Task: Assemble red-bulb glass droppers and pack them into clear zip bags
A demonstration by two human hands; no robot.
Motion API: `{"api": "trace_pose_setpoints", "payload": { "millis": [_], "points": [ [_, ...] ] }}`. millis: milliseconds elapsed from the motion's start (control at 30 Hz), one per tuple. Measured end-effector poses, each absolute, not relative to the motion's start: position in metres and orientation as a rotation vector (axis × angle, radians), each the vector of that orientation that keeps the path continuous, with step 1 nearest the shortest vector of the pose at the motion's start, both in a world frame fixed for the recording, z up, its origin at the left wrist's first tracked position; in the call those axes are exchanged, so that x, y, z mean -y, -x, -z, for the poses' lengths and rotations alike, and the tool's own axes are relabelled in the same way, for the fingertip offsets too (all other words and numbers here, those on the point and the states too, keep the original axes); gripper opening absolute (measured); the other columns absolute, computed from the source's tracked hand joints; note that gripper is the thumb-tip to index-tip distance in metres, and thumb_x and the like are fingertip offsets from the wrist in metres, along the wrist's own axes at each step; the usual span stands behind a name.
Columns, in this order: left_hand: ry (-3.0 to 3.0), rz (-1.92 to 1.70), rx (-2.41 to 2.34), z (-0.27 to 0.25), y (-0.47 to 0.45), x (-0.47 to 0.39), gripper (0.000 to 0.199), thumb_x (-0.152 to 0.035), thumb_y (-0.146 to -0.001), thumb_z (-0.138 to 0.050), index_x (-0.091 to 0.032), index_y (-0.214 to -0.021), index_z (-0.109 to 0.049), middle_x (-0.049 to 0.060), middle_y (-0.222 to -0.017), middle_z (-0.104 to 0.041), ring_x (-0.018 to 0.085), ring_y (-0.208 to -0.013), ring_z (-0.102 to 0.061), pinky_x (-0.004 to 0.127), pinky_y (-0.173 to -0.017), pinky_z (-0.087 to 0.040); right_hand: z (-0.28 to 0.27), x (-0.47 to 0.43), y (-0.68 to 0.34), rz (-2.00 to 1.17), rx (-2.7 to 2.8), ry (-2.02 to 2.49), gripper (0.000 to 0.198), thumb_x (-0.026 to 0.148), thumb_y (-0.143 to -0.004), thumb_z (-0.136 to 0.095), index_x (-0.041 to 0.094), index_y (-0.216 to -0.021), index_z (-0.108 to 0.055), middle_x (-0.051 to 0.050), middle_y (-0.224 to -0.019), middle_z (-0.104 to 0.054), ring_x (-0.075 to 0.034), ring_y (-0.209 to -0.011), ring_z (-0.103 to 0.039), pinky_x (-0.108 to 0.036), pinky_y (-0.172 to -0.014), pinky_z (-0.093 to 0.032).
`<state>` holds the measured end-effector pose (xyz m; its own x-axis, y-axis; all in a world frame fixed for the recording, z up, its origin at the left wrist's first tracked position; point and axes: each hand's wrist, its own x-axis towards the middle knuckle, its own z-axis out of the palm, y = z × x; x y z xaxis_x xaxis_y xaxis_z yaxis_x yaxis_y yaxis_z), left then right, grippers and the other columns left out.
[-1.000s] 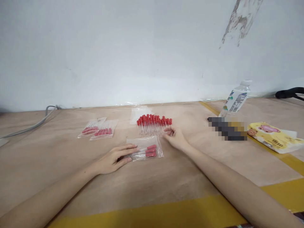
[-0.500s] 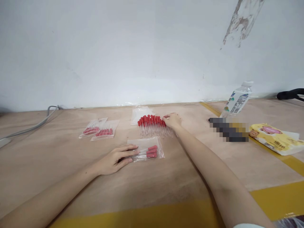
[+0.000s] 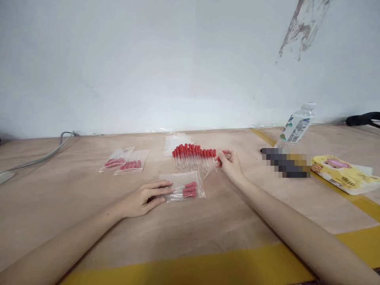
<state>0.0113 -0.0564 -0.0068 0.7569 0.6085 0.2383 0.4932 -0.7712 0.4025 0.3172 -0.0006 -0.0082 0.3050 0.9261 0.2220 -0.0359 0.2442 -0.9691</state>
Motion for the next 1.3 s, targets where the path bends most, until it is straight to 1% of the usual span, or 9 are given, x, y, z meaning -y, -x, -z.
{"api": "trace_pose_setpoints", "payload": {
  "millis": [267, 400, 500, 600, 767, 867, 1067, 1200, 1300],
  "points": [
    [-2.624, -0.508, -0.858, 0.006, -0.011, 0.055, 0.040, -0.026, -0.088, -0.044, -0.026, -0.128, -0.045, 0.006, -0.131, -0.047, 0.021, -0.120, -0.044, 0.039, -0.101, -0.035, 0.023, 0.022, -0.296, -1.261, 0.848, 1.008, 0.033, 0.032, -0.066, -0.069, 0.022, -0.080, -0.041, 0.004, -0.067, -0.062, -0.011, -0.060, -0.061, -0.024, -0.059, -0.049],
    [-2.621, -0.522, -0.863, 0.005, -0.012, 0.056, 0.042, -0.027, -0.088, -0.045, -0.025, -0.130, -0.043, 0.006, -0.132, -0.046, 0.021, -0.120, -0.044, 0.039, -0.101, -0.035, 0.026, 0.031, -0.295, -1.384, 1.158, 1.049, 0.030, 0.034, -0.065, -0.070, 0.020, -0.080, -0.048, 0.000, -0.075, -0.064, -0.011, -0.065, -0.060, -0.025, -0.063, -0.048],
    [-2.633, -0.538, -0.841, 0.007, -0.011, 0.056, 0.044, -0.026, -0.088, -0.045, -0.025, -0.131, -0.041, 0.006, -0.132, -0.046, 0.021, -0.120, -0.044, 0.039, -0.101, -0.035, 0.027, 0.031, -0.300, -1.256, 1.514, 1.127, 0.027, 0.036, -0.065, -0.069, 0.018, -0.079, -0.054, 0.000, -0.075, -0.062, -0.010, -0.063, -0.055, -0.024, -0.059, -0.043],
    [-2.642, -0.550, -0.826, 0.008, -0.011, 0.055, 0.044, -0.026, -0.088, -0.045, -0.025, -0.131, -0.040, 0.007, -0.132, -0.047, 0.021, -0.119, -0.044, 0.040, -0.101, -0.036, 0.025, 0.028, -0.306, -1.031, 1.772, 1.243, 0.023, 0.036, -0.066, -0.066, 0.017, -0.078, -0.059, 0.003, -0.062, -0.054, -0.010, -0.056, -0.047, -0.024, -0.054, -0.038],
    [-2.636, -0.548, -0.827, 0.008, -0.011, 0.054, 0.044, -0.026, -0.088, -0.045, -0.025, -0.131, -0.041, 0.007, -0.130, -0.048, 0.021, -0.118, -0.045, 0.040, -0.100, -0.036, 0.023, 0.023, -0.312, -0.765, 1.999, 1.284, 0.019, 0.032, -0.069, -0.062, 0.016, -0.078, -0.062, 0.002, -0.061, -0.050, -0.009, -0.054, -0.041, -0.023, -0.050, -0.034],
    [-2.632, -0.550, -0.827, 0.007, -0.011, 0.055, 0.043, -0.026, -0.087, -0.045, -0.025, -0.131, -0.041, 0.007, -0.130, -0.049, 0.021, -0.119, -0.045, 0.040, -0.101, -0.036, 0.020, 0.024, -0.317, -0.695, 2.078, 1.348, 0.015, 0.031, -0.068, -0.062, 0.016, -0.070, -0.061, 0.002, -0.059, -0.050, -0.009, -0.051, -0.039, -0.023, -0.047, -0.032],
    [-2.626, -0.538, -0.850, 0.007, -0.011, 0.055, 0.044, -0.028, -0.087, -0.046, -0.027, -0.131, -0.041, 0.006, -0.134, -0.044, 0.022, -0.120, -0.044, 0.040, -0.100, -0.037, 0.016, 0.030, -0.310, -0.611, 2.190, 1.126, 0.015, 0.026, -0.076, -0.055, 0.019, -0.083, -0.066, -0.003, -0.080, -0.060, -0.011, -0.060, -0.049, -0.025, -0.055, -0.039],
    [-2.623, -0.528, -0.851, 0.007, -0.011, 0.055, 0.044, -0.028, -0.087, -0.045, -0.027, -0.131, -0.041, 0.006, -0.135, -0.043, 0.021, -0.121, -0.044, 0.040, -0.101, -0.036, 0.026, 0.029, -0.294, -0.479, 2.045, 1.074, 0.014, 0.021, -0.076, -0.053, 0.018, -0.083, -0.064, -0.005, -0.080, -0.062, -0.015, -0.071, -0.056, -0.030, -0.066, -0.044],
    [-2.621, -0.510, -0.855, 0.008, -0.011, 0.054, 0.043, -0.027, -0.087, -0.045, -0.027, -0.130, -0.042, 0.005, -0.135, -0.042, 0.021, -0.122, -0.042, 0.039, -0.102, -0.035, 0.034, 0.027, -0.285, -0.687, 1.863, 1.083, 0.015, 0.024, -0.072, -0.058, 0.017, -0.085, -0.060, -0.005, -0.078, -0.063, -0.015, -0.069, -0.058, -0.031, -0.065, -0.048]
  ]
}}
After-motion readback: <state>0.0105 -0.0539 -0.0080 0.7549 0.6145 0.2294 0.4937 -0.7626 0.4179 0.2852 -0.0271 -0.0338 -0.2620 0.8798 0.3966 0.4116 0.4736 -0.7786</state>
